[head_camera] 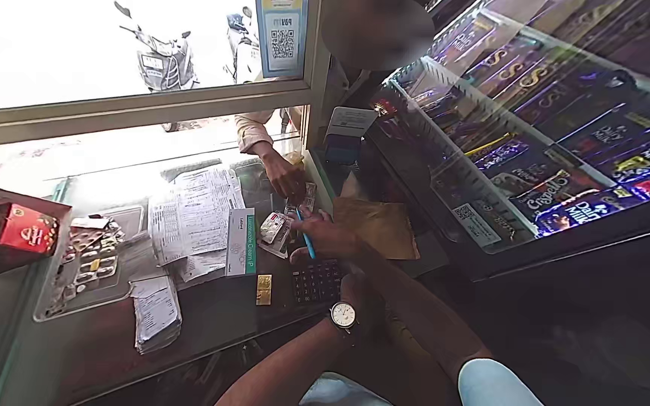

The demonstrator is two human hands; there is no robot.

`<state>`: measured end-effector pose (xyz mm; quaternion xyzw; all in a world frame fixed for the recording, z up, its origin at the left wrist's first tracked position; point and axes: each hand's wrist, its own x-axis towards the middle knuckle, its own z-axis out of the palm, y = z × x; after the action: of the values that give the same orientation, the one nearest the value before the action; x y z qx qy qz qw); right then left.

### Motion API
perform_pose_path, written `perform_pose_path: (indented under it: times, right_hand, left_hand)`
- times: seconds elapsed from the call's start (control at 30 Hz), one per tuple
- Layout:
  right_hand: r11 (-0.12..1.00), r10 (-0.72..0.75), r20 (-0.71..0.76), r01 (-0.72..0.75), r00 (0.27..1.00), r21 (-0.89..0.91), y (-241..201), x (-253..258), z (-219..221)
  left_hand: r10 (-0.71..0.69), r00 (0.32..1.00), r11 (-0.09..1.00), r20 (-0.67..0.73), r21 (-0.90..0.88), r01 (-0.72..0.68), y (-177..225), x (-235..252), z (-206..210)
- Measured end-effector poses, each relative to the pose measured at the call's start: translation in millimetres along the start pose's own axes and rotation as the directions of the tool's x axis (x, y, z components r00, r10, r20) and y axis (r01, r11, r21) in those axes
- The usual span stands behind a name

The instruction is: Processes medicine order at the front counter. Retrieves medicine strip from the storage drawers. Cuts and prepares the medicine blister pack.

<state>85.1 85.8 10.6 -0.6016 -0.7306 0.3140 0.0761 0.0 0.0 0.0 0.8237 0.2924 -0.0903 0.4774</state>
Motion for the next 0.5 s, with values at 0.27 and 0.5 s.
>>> perform_pose_path:
  times: [0.27,0.5]
  right_hand:
    - [0.999,0.022,-0.176,-0.013,0.984,0.05,56,6,-12]
    - [0.582,0.24,-0.939,0.737,0.248,0.344,66,-101,-36]
  left_hand:
    - [-0.133,0.99,0.755,-0.044,0.643,0.13,17,28,30]
    - [-0.125,0.989,0.695,-0.079,0.705,0.144,14,37,36]
